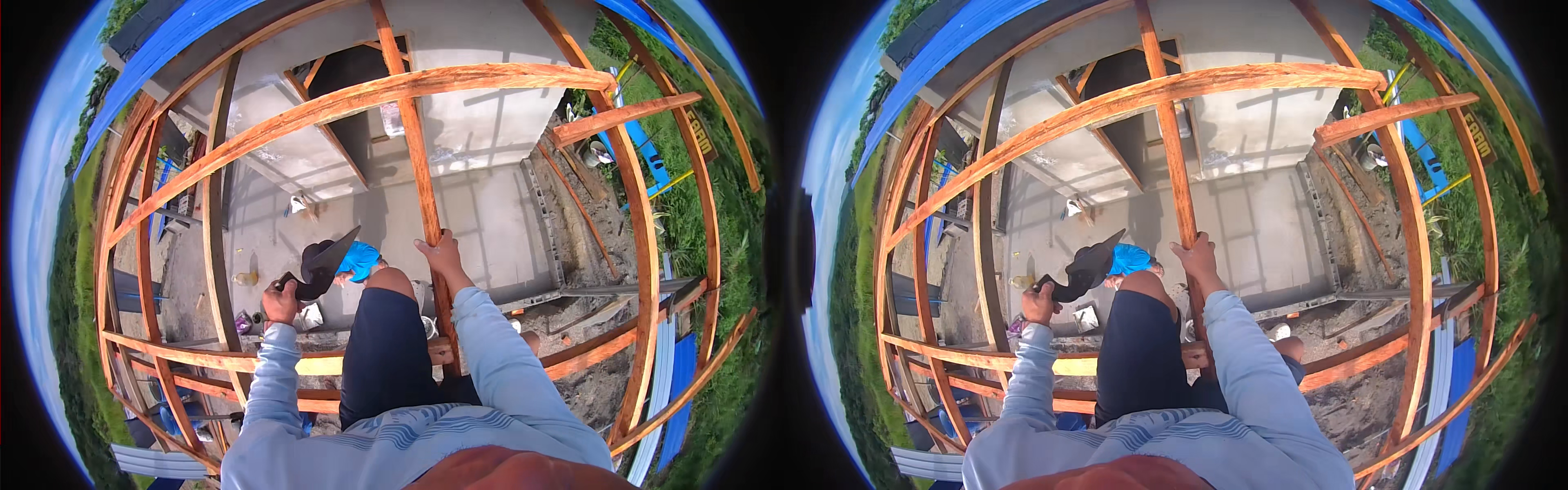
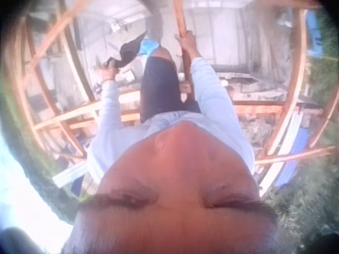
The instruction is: Assembling and securing the wooden frame for a roof on a small building.
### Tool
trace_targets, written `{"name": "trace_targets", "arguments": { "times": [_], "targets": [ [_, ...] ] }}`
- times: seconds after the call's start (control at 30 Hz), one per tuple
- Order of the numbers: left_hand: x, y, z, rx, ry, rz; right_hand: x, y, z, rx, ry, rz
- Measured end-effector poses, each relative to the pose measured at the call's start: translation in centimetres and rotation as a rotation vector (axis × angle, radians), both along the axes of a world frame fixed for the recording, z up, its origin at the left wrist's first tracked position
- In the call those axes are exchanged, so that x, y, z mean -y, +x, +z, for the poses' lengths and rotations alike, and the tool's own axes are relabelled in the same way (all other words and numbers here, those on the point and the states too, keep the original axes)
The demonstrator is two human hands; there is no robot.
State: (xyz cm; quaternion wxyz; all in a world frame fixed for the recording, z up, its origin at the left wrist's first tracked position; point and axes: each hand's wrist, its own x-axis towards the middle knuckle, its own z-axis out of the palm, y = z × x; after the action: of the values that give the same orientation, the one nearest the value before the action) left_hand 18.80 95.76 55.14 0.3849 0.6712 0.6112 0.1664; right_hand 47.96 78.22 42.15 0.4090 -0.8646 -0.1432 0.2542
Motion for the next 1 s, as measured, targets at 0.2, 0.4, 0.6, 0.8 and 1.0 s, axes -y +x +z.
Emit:
{"name": "trace_targets", "arguments": {
  "times": [0.2,0.4,0.6,0.8,1.0],
  "targets": [
    [5.7,-3.3,13.4,0.948,-0.103,0.111,2.6,-4.3,13.7,-0.011,0.394,0.167],
    [14.4,9.4,9.8,1.411,-0.795,-0.039,3.5,-9.4,21.7,-0.624,0.99,0.293],
    [12.6,9.0,6.4,0.791,-0.832,-0.418,6.1,-2.5,17.4,-0.358,0.958,-0.121],
    [3.8,-7.0,-7.9,-0.475,0.383,-0.593,7.2,-0.4,11.0,0.286,0.173,-0.047],
    [4.4,-10.4,-6.7,-0.347,-0.293,-1.054,2.5,-0.3,10.5,0.159,-0.077,0.11]
  ]
}}
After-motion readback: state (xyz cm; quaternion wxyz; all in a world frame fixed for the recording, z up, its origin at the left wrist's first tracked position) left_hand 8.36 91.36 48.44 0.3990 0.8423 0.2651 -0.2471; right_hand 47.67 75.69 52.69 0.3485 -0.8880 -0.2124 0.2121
